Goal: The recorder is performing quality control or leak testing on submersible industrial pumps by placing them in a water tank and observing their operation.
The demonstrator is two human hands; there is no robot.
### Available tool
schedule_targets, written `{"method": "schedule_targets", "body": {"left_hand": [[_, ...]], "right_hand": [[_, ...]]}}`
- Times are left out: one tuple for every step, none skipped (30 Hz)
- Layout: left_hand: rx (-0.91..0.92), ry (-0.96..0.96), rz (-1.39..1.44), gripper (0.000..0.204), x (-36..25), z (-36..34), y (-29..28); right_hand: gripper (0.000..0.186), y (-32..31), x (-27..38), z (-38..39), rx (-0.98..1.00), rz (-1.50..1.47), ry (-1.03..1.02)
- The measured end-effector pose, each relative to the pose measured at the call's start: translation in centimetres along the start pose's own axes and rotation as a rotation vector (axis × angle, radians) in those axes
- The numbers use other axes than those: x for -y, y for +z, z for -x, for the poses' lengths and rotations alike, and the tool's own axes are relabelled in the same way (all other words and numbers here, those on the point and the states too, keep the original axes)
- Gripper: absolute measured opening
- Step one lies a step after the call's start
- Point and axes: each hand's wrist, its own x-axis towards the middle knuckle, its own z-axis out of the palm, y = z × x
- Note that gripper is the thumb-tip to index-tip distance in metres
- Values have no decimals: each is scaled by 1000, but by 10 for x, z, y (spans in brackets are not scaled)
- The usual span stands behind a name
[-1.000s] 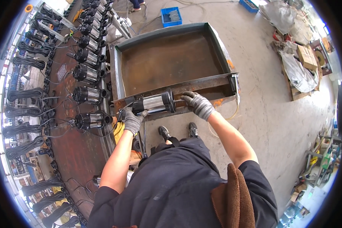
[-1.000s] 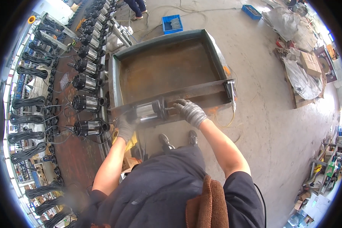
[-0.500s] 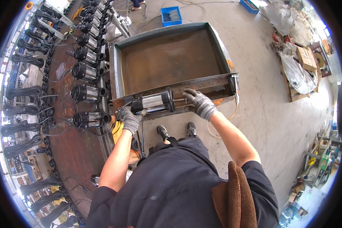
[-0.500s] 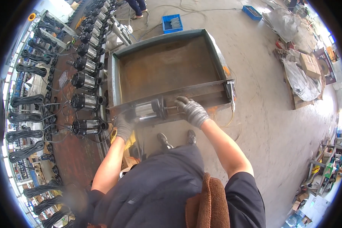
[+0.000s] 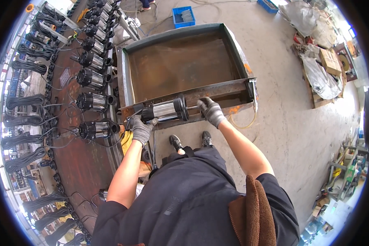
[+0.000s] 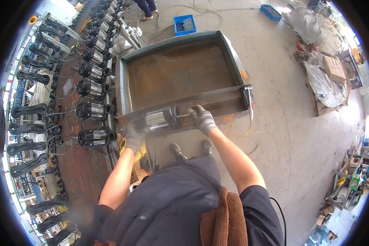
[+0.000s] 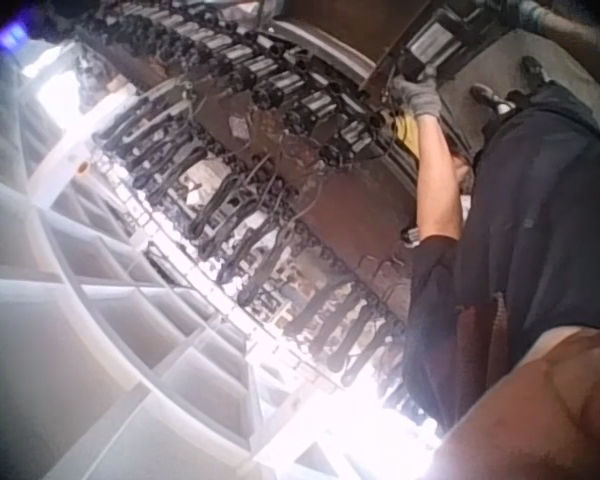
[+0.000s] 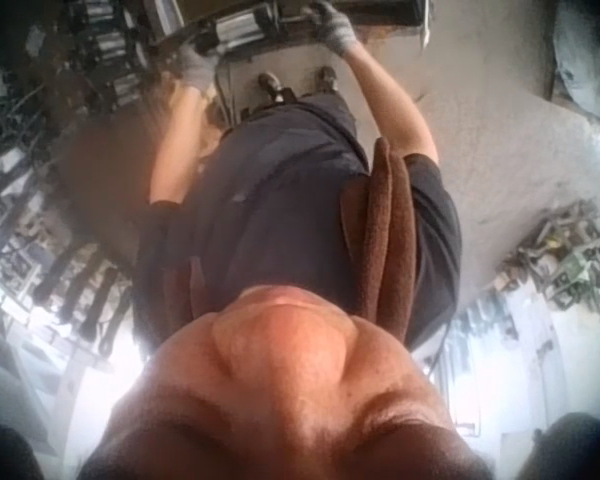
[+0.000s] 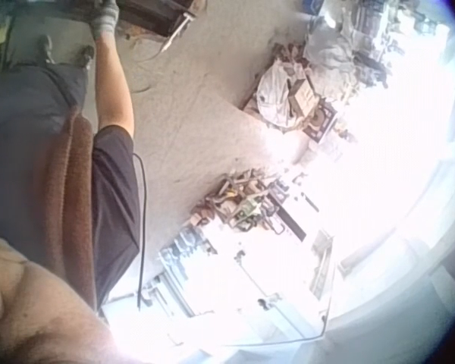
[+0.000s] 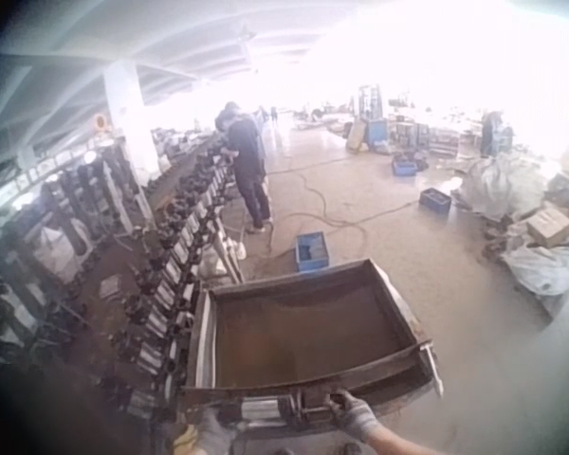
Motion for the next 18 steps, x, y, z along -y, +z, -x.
{"method": "schedule_targets", "body": {"left_hand": [[2,75,-87,30,23,-2,5],[7,147,-171,31,43,0,7],[98,120,-460,36,61,5,3],[103,128,-453,36,71,4,3],[81,87,-342,43,78,5,0],[56,44,-232,55,83,8,0],[1,-233,165,50,12,5,6],[-43,-251,119,48,2,8,-5],[-16,-266,119,48,-23,5,-14],[4,-282,115,48,-44,4,-22],[5,-315,67,48,-50,3,-25],[26,-368,21,52,-56,4,-27],[2,-343,43,54,-52,3,-26],[-22,-318,64,56,-48,2,-25],[-21,-315,63,56,-44,5,-25],[-27,-307,111,54,-50,8,-26],[-32,-299,158,51,-54,9,-27],[-31,-300,158,51,-54,9,-27]], "right_hand": [[32,0,-5,0,-173,398,-401],[36,0,-10,3,-346,796,-801],[48,-3,21,28,-215,1061,-760],[48,-4,23,29,-224,1064,-752],[41,-3,26,28,-211,1128,-784],[34,-2,30,26,-195,1191,-819],[26,-16,17,21,-169,1179,-729],[26,-17,25,16,-174,1179,-728],[23,-21,26,9,-99,1233,-743],[20,-23,29,4,-18,1285,-765],[18,-24,42,8,56,1359,-773],[18,-21,39,5,54,1361,-767],[21,-15,38,1,23,1379,-797],[26,-12,36,-2,-8,1396,-826],[26,-12,33,-4,-12,1395,-826],[25,-13,33,-4,10,1370,-826],[25,-13,32,-5,32,1345,-826],[24,-12,31,-5,54,1320,-825]]}}
